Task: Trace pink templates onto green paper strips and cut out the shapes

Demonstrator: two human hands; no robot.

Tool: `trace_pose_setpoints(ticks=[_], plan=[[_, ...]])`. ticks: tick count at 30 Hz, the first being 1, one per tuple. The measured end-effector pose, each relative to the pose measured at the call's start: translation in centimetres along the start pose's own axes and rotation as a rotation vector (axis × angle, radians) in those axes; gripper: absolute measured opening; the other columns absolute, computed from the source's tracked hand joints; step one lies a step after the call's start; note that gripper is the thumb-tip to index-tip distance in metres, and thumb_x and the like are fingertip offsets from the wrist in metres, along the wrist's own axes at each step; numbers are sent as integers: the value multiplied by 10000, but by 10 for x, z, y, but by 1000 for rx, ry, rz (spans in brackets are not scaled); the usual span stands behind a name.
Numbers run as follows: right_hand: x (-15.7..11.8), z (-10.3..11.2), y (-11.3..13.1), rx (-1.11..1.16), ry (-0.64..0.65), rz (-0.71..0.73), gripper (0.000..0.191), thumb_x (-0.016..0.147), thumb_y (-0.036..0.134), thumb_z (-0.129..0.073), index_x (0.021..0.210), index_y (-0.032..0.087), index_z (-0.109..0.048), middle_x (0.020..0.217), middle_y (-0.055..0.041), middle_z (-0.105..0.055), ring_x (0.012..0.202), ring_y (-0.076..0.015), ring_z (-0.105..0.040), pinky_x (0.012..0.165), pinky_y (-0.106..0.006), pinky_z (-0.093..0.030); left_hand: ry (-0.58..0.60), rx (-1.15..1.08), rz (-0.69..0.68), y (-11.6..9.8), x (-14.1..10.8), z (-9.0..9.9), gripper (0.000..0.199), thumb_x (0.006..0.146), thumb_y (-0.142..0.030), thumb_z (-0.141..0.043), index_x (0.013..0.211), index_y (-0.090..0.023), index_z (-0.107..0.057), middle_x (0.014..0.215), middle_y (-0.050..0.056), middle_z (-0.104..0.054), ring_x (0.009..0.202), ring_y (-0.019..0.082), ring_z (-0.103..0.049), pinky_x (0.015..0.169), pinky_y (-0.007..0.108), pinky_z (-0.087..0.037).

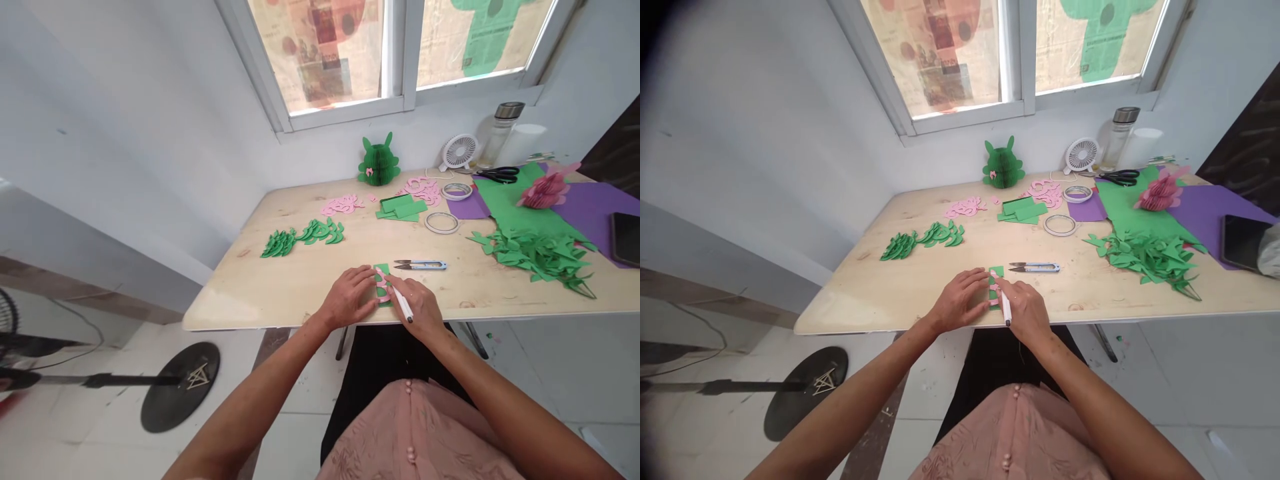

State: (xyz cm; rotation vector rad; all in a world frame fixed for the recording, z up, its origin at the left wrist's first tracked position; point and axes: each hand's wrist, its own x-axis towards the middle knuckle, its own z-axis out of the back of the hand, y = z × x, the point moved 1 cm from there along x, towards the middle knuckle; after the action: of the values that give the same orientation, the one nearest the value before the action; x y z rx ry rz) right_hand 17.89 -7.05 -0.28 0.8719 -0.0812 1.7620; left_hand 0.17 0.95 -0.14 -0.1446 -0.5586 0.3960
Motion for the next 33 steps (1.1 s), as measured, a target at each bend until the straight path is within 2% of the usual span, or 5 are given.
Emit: trace_pose_setpoints(ticks=[8, 16, 21, 26, 33], plan=[[-3, -3, -4, 0, -29, -2, 338, 944, 190, -428, 1250, 144, -565, 922, -112, -709, 797, -242, -629, 718, -358, -483, -94, 45, 41, -1, -3, -1, 129, 859, -233, -510, 952, -187, -587, 966, 83, -698, 1034, 216, -634, 941, 379, -493], [2, -1, 1, -45, 33, -3, 305, 921, 230, -505, 1208, 173, -588, 1015, -113, -714, 916, -255, -632, 795, -380, -444, -197, 134, 233, 6, -6, -2, 122, 877, -193, -452, 842, -206, -568, 819, 54, -685, 799, 200, -641, 751, 343, -499], [-2, 5, 4, -79, 133, 107, 248, 918, 267, -534, 1129, 171, -620, 898, -94, -727, 911, -237, -635, 808, -374, -410, -266, 151, 298, 10, -6, -3, 120, 876, -195, -461, 828, -205, -570, 802, 36, -691, 773, 193, -642, 731, 322, -487], [-19, 9, 4, -129, 19, 203, 229, 918, 233, -541, 1112, 166, -642, 860, -89, -733, 931, -232, -635, 827, -376, -400, -261, 150, 316, 9, -7, -4, 122, 867, -202, -473, 815, -210, -582, 806, 29, -693, 773, 185, -643, 738, 311, -484], [-27, 9, 2, -92, -50, 191, 270, 897, 226, -573, 1155, 181, -637, 890, -93, -736, 937, -242, -640, 815, -389, -424, -267, 139, 279, 5, -3, -1, 113, 855, -192, -481, 834, -210, -590, 822, 47, -693, 801, 201, -648, 758, 340, -504]])
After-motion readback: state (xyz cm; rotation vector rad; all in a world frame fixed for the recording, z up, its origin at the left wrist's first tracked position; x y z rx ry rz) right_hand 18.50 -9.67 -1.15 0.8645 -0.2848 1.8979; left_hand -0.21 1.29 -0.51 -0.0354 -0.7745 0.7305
